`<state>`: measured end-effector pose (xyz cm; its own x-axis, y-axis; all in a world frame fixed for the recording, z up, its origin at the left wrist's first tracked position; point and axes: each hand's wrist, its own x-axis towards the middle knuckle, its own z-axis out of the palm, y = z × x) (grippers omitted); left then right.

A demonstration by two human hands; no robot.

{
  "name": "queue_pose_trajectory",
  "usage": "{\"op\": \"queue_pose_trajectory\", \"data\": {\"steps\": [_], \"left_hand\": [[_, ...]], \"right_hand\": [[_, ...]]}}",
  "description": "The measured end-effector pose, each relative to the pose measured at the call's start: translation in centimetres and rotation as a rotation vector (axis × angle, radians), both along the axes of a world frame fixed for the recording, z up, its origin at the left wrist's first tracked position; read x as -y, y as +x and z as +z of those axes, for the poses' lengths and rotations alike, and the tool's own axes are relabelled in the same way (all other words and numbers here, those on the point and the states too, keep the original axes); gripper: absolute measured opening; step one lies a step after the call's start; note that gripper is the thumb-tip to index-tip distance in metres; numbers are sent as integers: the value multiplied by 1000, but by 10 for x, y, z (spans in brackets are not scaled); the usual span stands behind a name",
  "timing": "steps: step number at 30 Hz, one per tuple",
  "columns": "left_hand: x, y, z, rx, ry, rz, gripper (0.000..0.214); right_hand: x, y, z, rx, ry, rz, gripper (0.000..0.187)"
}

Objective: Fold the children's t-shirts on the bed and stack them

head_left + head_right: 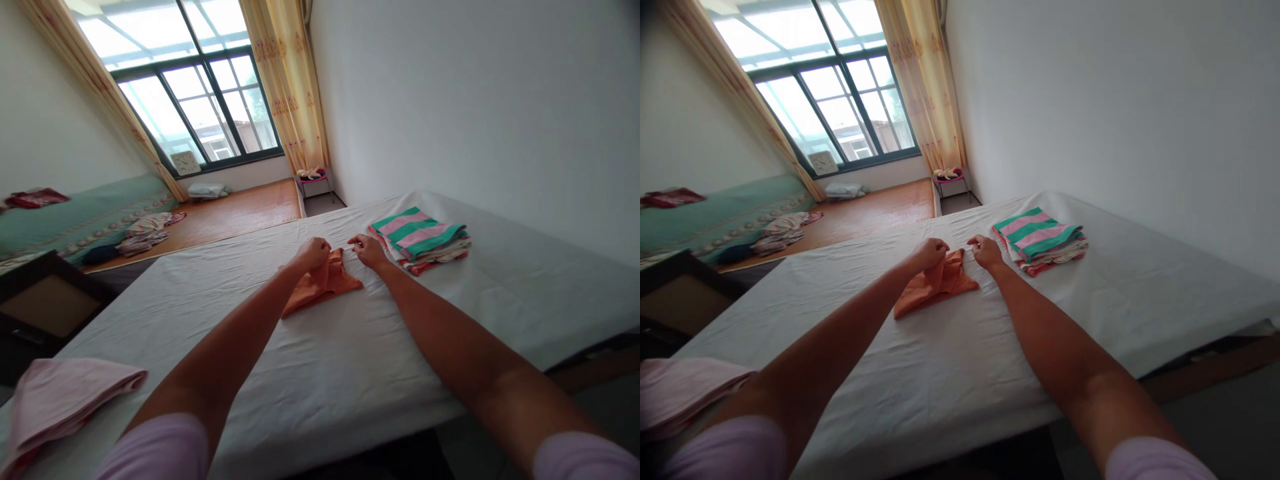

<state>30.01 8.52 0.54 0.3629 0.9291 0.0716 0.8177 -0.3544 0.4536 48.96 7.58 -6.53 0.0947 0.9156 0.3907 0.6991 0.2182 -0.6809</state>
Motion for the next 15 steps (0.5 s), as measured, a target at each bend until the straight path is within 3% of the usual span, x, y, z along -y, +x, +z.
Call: {"op": "queue_pose_trajectory", "data": {"steps": [3,6,9,12,15], "left_hand": [[3,11,-4,75,-83,-1,34],[6,-4,-3,236,-128,31,42],[7,-39,-6,261,63,94,34],[12,-73,-25,98,268,61,34],[25,-91,-55,-44,309,-50,38]], "right_hand": [[0,1,1,-21,9,-5,27],[5,-1,11,-29,35,-51,28],[17,-16,27,22,180,-66,34],[36,-49,36,163,326,163,42],[52,-85,25,380,278,478,45]]}}
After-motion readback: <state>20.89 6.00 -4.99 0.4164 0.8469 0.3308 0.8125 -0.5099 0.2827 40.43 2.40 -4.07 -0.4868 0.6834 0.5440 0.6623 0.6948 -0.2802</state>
